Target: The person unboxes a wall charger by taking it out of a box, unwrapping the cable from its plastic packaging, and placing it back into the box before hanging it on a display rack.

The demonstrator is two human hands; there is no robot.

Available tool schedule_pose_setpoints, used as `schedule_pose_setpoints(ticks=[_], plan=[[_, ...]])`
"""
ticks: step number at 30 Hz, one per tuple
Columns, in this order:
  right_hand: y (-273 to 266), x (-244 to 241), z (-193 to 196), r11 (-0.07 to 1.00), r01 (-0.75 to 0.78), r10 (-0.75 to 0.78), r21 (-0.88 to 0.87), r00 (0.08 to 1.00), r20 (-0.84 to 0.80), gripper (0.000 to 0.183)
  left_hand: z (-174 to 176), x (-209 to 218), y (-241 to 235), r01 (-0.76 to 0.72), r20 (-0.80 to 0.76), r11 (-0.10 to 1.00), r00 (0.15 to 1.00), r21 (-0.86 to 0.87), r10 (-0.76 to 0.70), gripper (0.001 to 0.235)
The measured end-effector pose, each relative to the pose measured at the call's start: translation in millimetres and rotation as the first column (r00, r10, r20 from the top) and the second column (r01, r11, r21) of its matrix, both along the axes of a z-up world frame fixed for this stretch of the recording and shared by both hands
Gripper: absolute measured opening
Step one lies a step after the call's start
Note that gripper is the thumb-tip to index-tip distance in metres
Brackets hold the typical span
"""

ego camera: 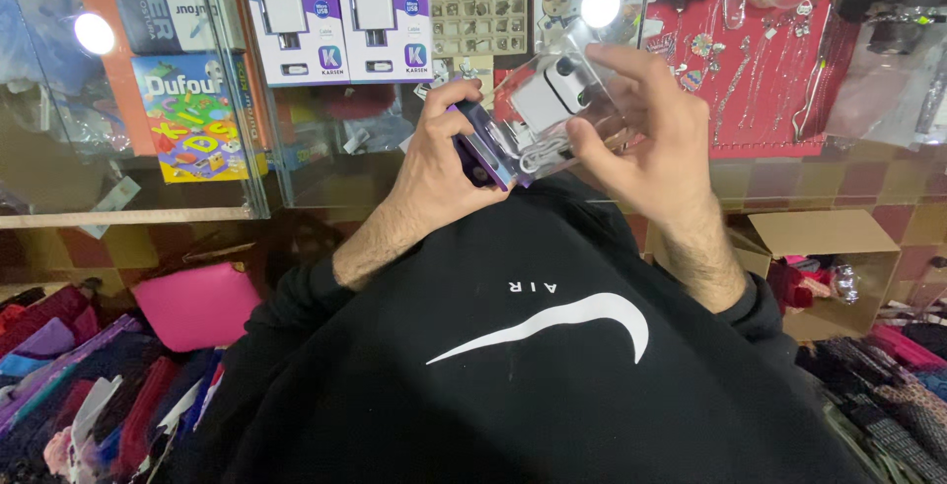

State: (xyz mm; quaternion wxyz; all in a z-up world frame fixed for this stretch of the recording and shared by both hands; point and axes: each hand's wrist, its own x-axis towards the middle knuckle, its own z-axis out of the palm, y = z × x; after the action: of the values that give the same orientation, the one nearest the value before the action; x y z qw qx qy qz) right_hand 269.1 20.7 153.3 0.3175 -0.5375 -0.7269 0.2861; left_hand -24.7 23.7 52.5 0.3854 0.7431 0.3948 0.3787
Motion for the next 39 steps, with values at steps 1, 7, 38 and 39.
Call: schedule_pose_setpoints(ticks=[1, 7, 38, 39], plan=[[-1.6, -0.9, 1.2, 0.999, 0.042, -0.042, -0.009, 0.999, 0.01, 0.055, -0.4, 0.2, -0.3, -0.002, -0.017, 1.0, 1.0, -0.006, 0.002, 0.086], [-1.8, -13.0, -7.2, 0.997, 0.072, -0.07, 0.026, 0.996, -0.058, 0.053, -0.4, 2.4, 0.5, 0.002, 0.024, 0.999, 1.0, 0.048, -0.003, 0.097], [-16.2, -23.3, -16.8, 0.997, 0.02, -0.037, -0.079, 0.975, -0.218, 0.059, -15.7, 1.5, -13.8, -0.1, 0.142, 0.985, 0.987, 0.137, 0.081, 0.094], [-15.8, -32.3, -13.4, 0.994, -0.002, -0.015, -0.112, 0.989, -0.148, 0.057, -18.2, 1.3, -14.7, -0.09, 0.15, 0.987, 0.986, 0.131, 0.07, 0.095]])
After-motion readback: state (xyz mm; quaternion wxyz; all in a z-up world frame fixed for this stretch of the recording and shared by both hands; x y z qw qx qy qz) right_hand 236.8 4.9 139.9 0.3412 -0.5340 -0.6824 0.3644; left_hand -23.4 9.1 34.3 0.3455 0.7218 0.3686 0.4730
